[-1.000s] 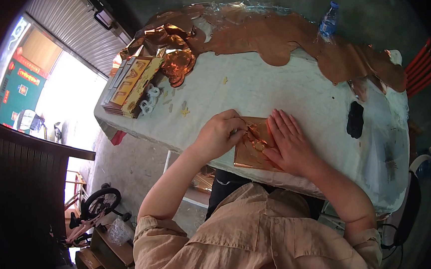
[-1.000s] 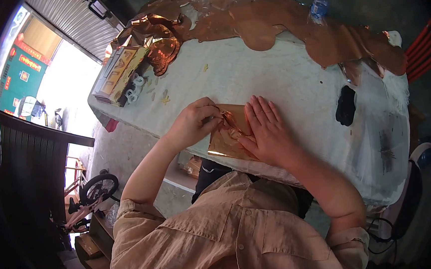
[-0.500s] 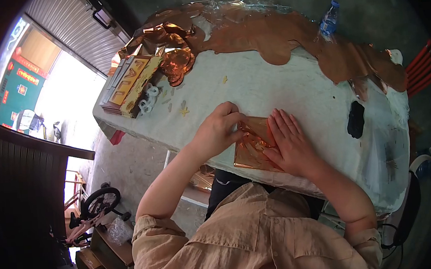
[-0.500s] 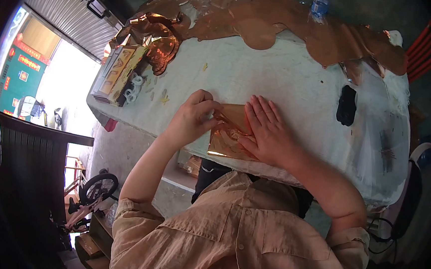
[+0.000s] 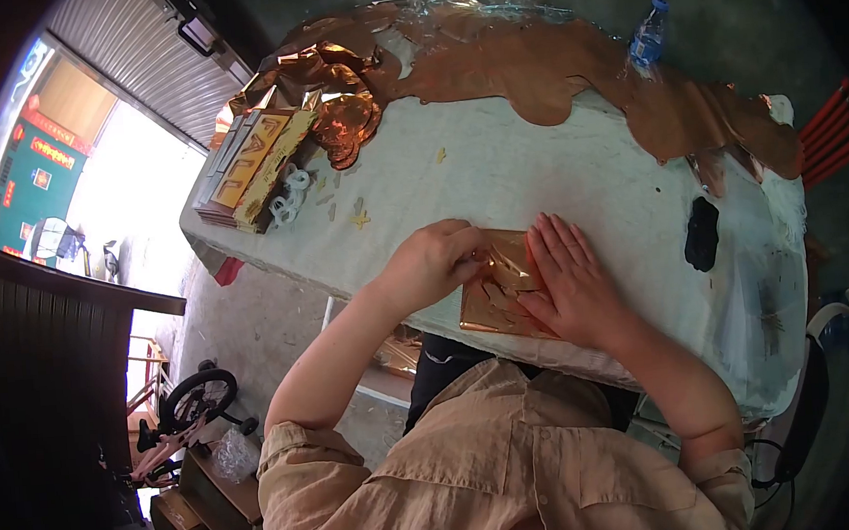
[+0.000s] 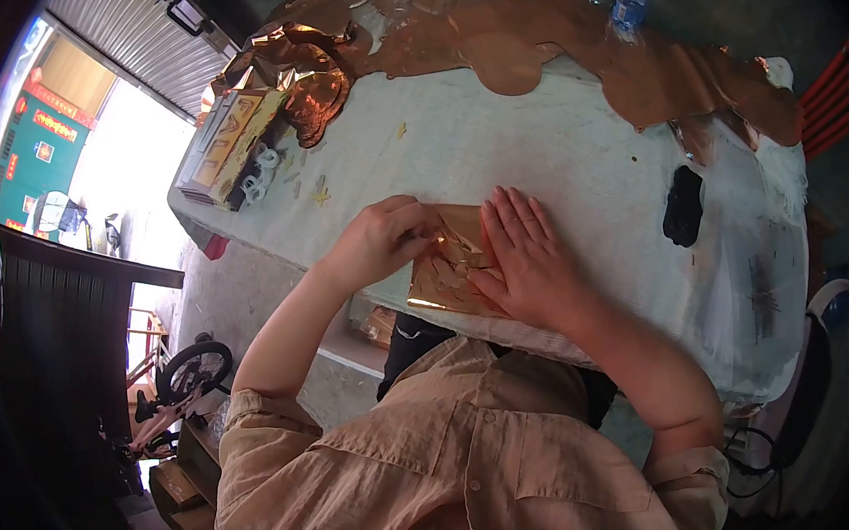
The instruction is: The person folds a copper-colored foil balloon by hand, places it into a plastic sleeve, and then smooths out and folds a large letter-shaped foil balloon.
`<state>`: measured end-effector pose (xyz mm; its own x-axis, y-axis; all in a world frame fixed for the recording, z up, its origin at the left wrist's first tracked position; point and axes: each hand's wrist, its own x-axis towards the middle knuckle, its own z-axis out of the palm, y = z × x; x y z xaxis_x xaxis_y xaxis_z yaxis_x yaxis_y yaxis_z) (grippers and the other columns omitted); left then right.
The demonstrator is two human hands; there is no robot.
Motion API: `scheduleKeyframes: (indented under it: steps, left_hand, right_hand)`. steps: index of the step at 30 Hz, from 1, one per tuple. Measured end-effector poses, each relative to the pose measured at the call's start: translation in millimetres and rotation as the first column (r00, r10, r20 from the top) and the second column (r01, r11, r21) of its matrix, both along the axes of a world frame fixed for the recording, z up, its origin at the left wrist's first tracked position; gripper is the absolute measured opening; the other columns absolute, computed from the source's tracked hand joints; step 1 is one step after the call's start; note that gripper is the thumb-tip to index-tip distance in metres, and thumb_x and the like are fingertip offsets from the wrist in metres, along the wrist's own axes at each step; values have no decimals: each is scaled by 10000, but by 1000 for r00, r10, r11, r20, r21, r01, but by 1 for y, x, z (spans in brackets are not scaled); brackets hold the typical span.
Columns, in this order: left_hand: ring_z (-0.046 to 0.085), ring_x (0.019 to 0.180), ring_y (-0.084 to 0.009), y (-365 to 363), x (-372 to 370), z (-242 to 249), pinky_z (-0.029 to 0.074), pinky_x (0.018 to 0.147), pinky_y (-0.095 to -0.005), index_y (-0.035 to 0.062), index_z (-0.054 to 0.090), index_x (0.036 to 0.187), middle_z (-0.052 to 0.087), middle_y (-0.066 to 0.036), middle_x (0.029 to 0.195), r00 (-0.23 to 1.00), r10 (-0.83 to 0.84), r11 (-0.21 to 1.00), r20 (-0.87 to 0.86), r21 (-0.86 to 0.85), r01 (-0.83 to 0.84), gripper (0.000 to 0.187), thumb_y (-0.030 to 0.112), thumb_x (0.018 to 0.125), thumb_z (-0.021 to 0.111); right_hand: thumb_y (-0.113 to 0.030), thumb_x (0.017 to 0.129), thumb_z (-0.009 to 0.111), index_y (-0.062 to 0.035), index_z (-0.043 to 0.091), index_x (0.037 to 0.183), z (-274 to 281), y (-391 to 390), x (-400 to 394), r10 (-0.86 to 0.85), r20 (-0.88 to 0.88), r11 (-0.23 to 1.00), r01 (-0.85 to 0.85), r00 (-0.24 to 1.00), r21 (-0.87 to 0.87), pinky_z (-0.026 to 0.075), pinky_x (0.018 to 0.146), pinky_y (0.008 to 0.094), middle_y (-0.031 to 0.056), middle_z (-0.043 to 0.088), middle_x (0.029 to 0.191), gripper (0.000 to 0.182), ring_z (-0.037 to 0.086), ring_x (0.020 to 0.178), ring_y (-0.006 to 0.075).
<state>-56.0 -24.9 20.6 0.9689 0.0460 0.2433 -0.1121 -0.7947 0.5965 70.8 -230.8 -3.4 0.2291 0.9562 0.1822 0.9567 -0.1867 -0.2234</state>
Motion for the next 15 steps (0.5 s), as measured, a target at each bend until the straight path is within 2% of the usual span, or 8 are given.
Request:
scheduleKeyframes:
  steps: [6, 9, 11, 15]
  left_hand:
    - [606, 691, -246, 1, -2, -5, 510, 625, -330, 51, 651, 1001, 583, -104, 819, 999, -23, 1000, 47, -1, 23, 252, 35, 749, 668]
    - [609, 693, -240, -3, -5, 4, 507, 621, -321, 44, 658, 999, 589, -108, 823, 1000, 2, 999, 10, -54, -2, 257, 16, 744, 651]
    - [617, 704, -241, -5, -8, 12, 506, 634, -316, 34, 655, 1023, 591, -113, 818, 995, 29, 990, -95, -136, -41, 286, -13, 743, 614]
    - [616, 706, -243, 3, -10, 10, 504, 648, -315, 22, 650, 1047, 608, -122, 845, 994, -6, 985, -107, -170, -12, 313, -39, 749, 576]
  right_hand:
    - [-416, 899, 505, 72, 278, 1407, 0, 0, 0, -3, 4, 1000, 3, 1000, -5, 143, 1149, 459, 256, 275, 1469, 741, 243, 1390, 355]
    - [-419, 898, 506, 69, 274, 1411, 0, 0, 0, -4, 3, 1000, 4, 1000, -7, 143, 1150, 457, 254, 272, 1472, 744, 241, 1391, 354]
    - [-423, 897, 507, 67, 269, 1413, 1, 0, 0, -5, -2, 1000, 5, 1000, -13, 141, 1151, 454, 252, 271, 1474, 751, 239, 1393, 350]
    - [-429, 896, 509, 66, 265, 1416, 0, 0, 0, -7, 3, 1000, 7, 1000, -15, 138, 1152, 453, 250, 267, 1476, 758, 236, 1395, 346]
